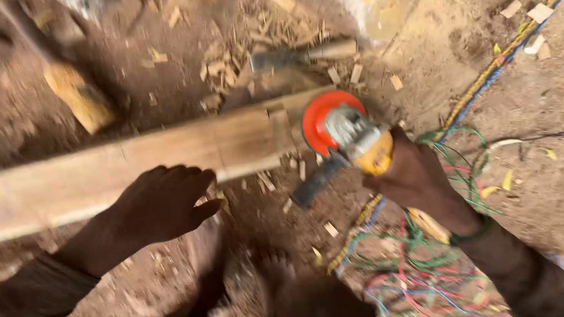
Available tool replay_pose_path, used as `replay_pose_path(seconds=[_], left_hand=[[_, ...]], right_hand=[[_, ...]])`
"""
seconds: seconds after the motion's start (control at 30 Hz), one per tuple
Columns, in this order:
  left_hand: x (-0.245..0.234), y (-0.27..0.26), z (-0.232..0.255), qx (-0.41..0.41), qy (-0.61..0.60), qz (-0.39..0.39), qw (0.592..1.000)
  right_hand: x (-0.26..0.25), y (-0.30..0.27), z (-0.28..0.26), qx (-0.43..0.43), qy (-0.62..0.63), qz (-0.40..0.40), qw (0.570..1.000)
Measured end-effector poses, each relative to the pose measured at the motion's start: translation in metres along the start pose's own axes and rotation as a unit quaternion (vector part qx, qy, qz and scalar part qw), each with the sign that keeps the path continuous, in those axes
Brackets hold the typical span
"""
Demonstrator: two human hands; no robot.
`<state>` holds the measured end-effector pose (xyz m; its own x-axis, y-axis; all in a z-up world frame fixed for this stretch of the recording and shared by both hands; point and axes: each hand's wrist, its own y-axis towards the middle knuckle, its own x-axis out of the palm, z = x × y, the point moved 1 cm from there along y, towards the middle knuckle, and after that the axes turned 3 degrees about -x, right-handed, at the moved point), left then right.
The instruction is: A person uses an angle grinder with a sanding disc attachment to smooth the edges and surface of a long wooden plank.
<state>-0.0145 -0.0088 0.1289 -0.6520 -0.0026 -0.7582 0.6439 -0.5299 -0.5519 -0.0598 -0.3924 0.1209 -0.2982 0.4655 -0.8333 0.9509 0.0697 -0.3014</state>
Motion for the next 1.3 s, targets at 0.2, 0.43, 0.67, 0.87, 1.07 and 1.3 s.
replay_pose_path(seconds=[0.2, 0.43, 0.67, 0.87, 1.07, 1.3], left_hand=[[0.047, 0.007, 0.049, 0.163, -0.083, 0.171, 0.968], [0.063, 0.071, 0.067, 0.064, -0.317, -0.054, 0.945], [0.080, 0.106, 0.070, -0.005, -0.454, -0.040, 0.890], [0.088, 0.123, 0.070, -0.035, -0.488, -0.042, 0.871], [0.083, 0.126, 0.065, -0.054, -0.481, 0.021, 0.875], [0.086, 0.123, 0.069, -0.052, -0.496, -0.010, 0.867]], right_hand=[[0.001, 0.013, -0.016, 0.009, 0.006, 0.001, 1.000], [0.007, 0.030, -0.032, 0.103, -0.016, -0.099, 0.990], [0.010, 0.053, -0.050, 0.106, -0.044, -0.107, 0.988], [0.014, 0.072, -0.053, 0.106, -0.060, -0.128, 0.984], [0.016, 0.086, -0.053, 0.066, -0.042, -0.118, 0.990], [0.014, 0.087, -0.055, 0.038, -0.071, -0.142, 0.986]])
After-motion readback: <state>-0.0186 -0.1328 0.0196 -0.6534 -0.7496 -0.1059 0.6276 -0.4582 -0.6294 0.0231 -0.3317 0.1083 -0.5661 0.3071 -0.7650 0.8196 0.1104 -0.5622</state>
